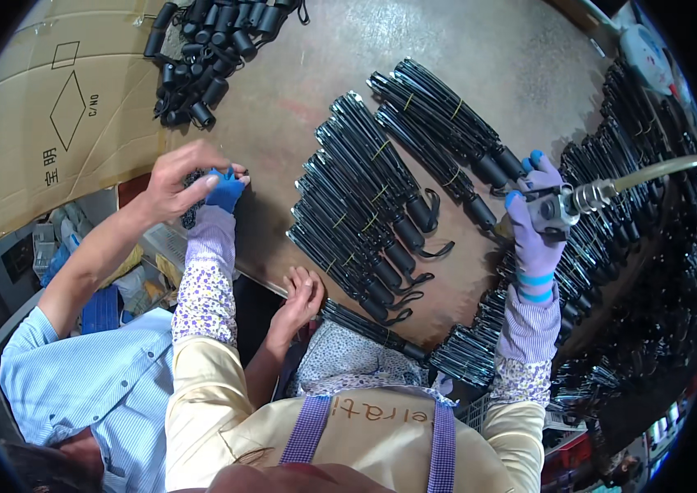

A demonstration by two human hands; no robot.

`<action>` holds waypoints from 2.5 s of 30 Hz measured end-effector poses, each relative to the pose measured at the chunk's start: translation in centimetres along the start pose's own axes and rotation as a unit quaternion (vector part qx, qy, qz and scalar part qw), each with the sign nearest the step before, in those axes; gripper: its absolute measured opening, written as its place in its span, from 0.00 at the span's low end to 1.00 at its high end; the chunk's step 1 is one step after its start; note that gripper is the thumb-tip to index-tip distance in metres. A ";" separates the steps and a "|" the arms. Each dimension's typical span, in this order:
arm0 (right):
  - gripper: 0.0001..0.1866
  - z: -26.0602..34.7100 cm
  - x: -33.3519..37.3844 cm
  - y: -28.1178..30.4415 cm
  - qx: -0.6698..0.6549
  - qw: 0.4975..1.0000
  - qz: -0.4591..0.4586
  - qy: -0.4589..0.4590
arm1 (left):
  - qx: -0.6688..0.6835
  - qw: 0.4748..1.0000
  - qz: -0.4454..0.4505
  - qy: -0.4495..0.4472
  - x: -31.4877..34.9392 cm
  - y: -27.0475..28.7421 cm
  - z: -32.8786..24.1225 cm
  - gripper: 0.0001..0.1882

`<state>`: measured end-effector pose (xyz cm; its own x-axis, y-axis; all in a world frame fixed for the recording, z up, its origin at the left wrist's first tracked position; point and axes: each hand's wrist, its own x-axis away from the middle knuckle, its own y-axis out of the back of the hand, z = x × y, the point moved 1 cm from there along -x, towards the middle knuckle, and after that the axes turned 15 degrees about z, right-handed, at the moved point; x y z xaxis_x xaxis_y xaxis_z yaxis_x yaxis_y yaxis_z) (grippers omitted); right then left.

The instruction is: Assembling a series of black mechanical components using a pneumatic fastening tool on a workbench.

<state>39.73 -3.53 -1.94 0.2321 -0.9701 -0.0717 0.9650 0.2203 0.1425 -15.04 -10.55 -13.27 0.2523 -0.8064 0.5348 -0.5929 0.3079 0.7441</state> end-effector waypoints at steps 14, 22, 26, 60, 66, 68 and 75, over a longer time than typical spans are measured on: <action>0.20 2.4 4.1 -0.1 -0.044 0.996 -0.059 -0.054 | -0.097 0.989 -0.071 -0.092 -1.1 0.2 4.5 0.09; 0.22 5.9 3.7 -2.7 -0.321 0.941 -0.111 0.004 | 0.021 0.992 -0.079 -0.099 -3.5 2.9 0.4 0.06; 0.24 3.8 3.9 -3.2 -0.311 0.948 -0.066 -0.015 | 0.426 0.856 0.084 -0.280 -0.9 3.9 -19.5 0.15; 0.16 2.0 0.2 -10.8 -0.219 0.971 -0.071 0.064 | 0.036 0.838 0.264 -0.477 5.7 -8.6 -28.1 0.10; 0.15 3.3 0.9 -9.9 -0.188 0.978 -0.059 0.072 | 0.017 0.844 0.279 -0.458 6.2 -8.9 -28.3 0.11; 0.14 3.4 0.7 -10.0 -0.183 0.977 -0.071 0.076 | 0.003 0.845 0.290 -0.450 6.4 -9.0 -28.7 0.11; 0.11 3.9 1.4 -9.5 -0.131 0.989 -0.044 0.046 | -0.017 0.843 0.298 -0.447 7.2 -8.6 -29.2 0.10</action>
<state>30.38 -7.42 0.44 0.1452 -0.9758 -0.1636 0.9775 0.1670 -0.1286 14.18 -4.25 -4.10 -0.7688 -0.5575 0.3131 -0.3854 0.7948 0.4687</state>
